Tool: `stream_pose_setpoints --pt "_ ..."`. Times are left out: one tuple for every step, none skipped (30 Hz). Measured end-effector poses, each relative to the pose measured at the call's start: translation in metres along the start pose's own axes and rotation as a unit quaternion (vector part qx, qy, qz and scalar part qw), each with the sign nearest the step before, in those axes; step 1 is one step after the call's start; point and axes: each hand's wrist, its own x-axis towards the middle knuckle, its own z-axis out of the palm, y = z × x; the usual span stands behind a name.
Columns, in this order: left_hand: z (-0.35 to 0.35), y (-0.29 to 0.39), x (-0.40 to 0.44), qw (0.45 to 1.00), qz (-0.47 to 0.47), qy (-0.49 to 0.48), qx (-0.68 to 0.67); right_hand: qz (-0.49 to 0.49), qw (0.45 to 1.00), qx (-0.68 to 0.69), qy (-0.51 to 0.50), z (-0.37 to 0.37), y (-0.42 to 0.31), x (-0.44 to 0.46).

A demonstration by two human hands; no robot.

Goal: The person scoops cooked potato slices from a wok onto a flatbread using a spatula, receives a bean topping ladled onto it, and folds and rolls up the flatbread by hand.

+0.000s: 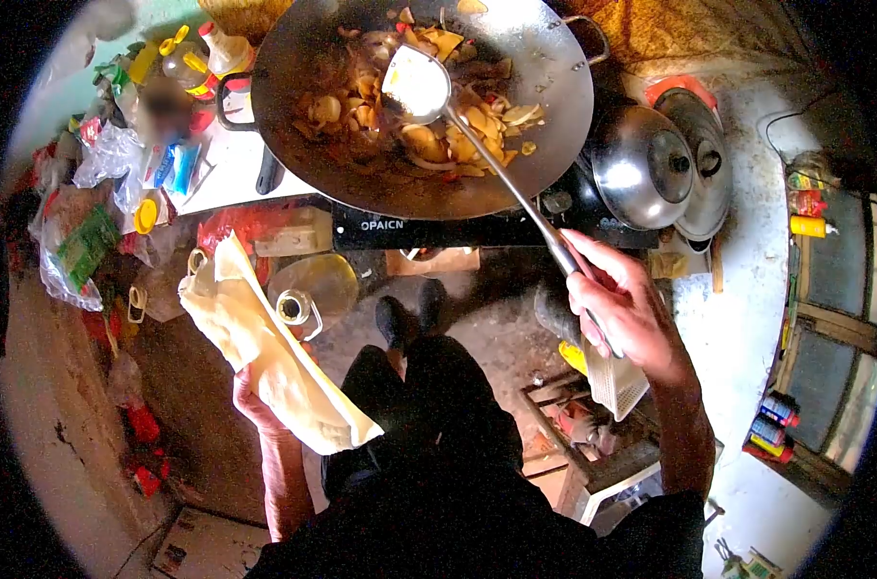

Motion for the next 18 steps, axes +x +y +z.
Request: stream_pose_setpoints --pt "-0.001 0.0 0.001 1.0 0.003 -0.001 0.001 0.001 1.0 -0.001 0.0 -0.001 0.001 0.0" --pt "-0.002 0.0 0.001 1.0 0.005 0.0 0.001 0.004 1.0 -0.002 -0.001 -0.002 0.002 -0.001" --pt "-0.004 0.0 0.0 1.0 0.006 0.001 0.002 -0.005 1.0 -0.019 -0.006 -0.002 0.004 -0.003" --pt "-0.002 0.002 -0.001 1.0 0.007 0.002 0.006 -0.014 0.999 -0.037 -0.011 -0.003 0.007 -0.006" --pt "0.001 0.004 -0.002 1.0 0.007 0.004 0.01 -0.023 0.998 -0.056 -0.017 -0.003 0.008 -0.007" --pt "0.003 0.004 -0.003 1.0 0.008 0.005 0.012 -0.012 0.998 -0.054 -0.013 -0.001 0.008 -0.006" --pt "0.004 0.004 -0.003 1.0 0.007 -0.003 0.002 0.0 0.999 -0.052 -0.009 0.004 0.008 -0.005" --pt "0.003 0.003 -0.003 1.0 0.005 -0.011 -0.006 0.014 0.999 -0.049 -0.005 0.007 0.009 -0.005" --pt "0.003 0.001 -0.001 1.0 0.003 -0.02 -0.014 0.02 0.999 0.018 -0.041 0.008 0.01 0.003" --pt "0.004 0.0 0.0 1.0 0.007 -0.012 -0.01 0.051 0.997 0.045 -0.032 0.011 0.009 0.011" --pt "0.003 -0.001 0.001 1.0 0.011 -0.004 -0.004 0.05 0.996 0.065 -0.045 0.013 0.01 0.018" --pt "0.002 -0.001 0.002 1.0 0.016 0.005 0.003 0.049 0.993 0.085 -0.059 0.014 0.01 0.021" --pt "-0.001 0.0 0.004 1.0 0.016 0.018 0.001 0.057 0.992 0.096 -0.056 0.014 0.01 0.015" --pt "0.001 0.002 0.003 1.0 0.027 0.011 0.008 0.065 0.991 0.105 -0.052 0.013 0.009 0.004" --pt "0.011 0.006 -0.001 0.999 0.04 0.007 0.012 0.073 0.99 0.112 -0.05 0.011 0.007 -0.004" --pt "0.018 0.008 -0.003 0.999 0.051 0.002 0.015 0.108 0.982 0.143 -0.063 0.008 0.006 -0.007" --pt "0.017 0.01 -0.003 0.998 0.027 -0.055 0.003 0.105 0.981 0.143 -0.078 0.008 0.003 -0.005" --pt "0.018 0.011 -0.002 0.998 0.019 -0.061 -0.001 0.104 0.979 0.147 -0.092 0.011 -0.001 0.0"
